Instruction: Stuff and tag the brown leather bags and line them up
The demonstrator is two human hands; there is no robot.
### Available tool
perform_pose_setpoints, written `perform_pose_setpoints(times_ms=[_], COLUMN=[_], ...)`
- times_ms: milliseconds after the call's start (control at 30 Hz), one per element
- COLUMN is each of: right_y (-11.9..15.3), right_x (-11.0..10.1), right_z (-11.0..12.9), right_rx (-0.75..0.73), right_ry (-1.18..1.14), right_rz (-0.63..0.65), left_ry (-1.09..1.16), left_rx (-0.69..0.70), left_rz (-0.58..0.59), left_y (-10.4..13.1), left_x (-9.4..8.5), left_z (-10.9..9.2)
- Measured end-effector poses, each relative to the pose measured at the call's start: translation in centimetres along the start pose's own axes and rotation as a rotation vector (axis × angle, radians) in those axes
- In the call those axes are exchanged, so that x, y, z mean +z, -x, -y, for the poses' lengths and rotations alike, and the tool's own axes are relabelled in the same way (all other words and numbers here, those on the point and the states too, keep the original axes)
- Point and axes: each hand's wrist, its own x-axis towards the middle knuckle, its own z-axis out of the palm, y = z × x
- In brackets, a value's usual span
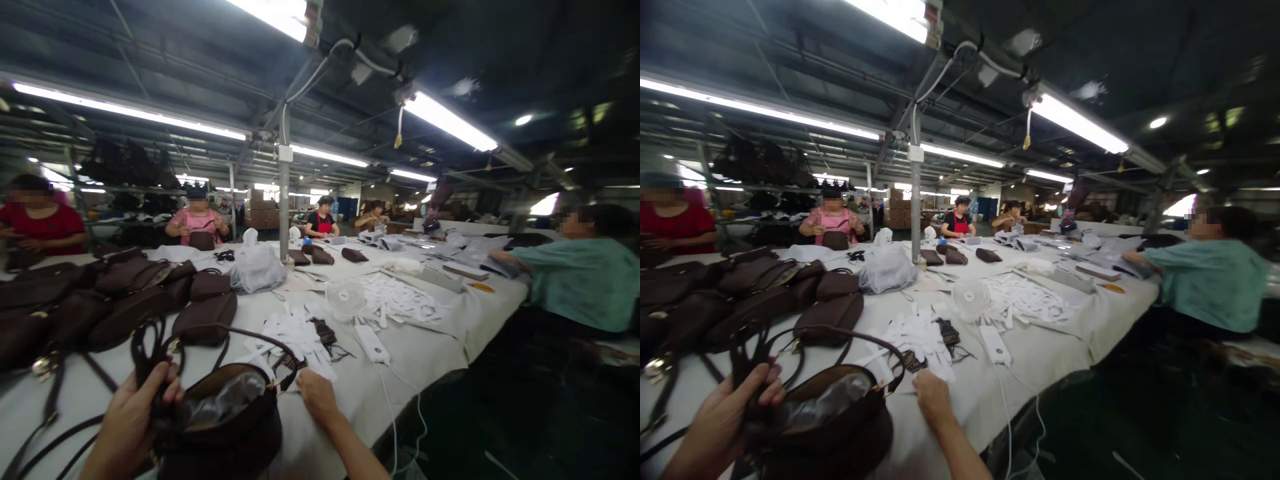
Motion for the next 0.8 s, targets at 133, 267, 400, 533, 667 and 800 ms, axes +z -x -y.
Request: perform_pose_setpoints(times_ms=[133,267,400,533,667,800], right_y=[-0.3,-0.9,-1.4,-2.0,-2.2,-0.8], right_x=[0.2,-1.1,-2.0,-1.7,-3.0,-7.8], right_z=[-0.5,-0.4,-0.4,-0.8,-1.1,0.3], right_rx=[-0.023,-0.092,-0.108,-0.025,0.016,0.076], right_ry=[0.021,0.024,-0.01,-0.109,-0.246,-0.921], right_rz=[0.03,-0.003,-0.04,-0.021,-0.018,-0.049], left_ry=[-0.007,-0.014,-0.006,-0.006,-0.025,-0.048], left_rx=[0.056,0.078,0.07,0.068,0.091,0.12], left_rz=[0.047,0.042,0.041,0.066,0.057,0.053], left_y=[0.3,0.3,0.4,0.2,-0.1,-0.1], left_x=[0.4,0.7,0.8,0.7,0.6,0.8], left_z=[-0.1,0.0,0.0,0.0,0.3,0.9])
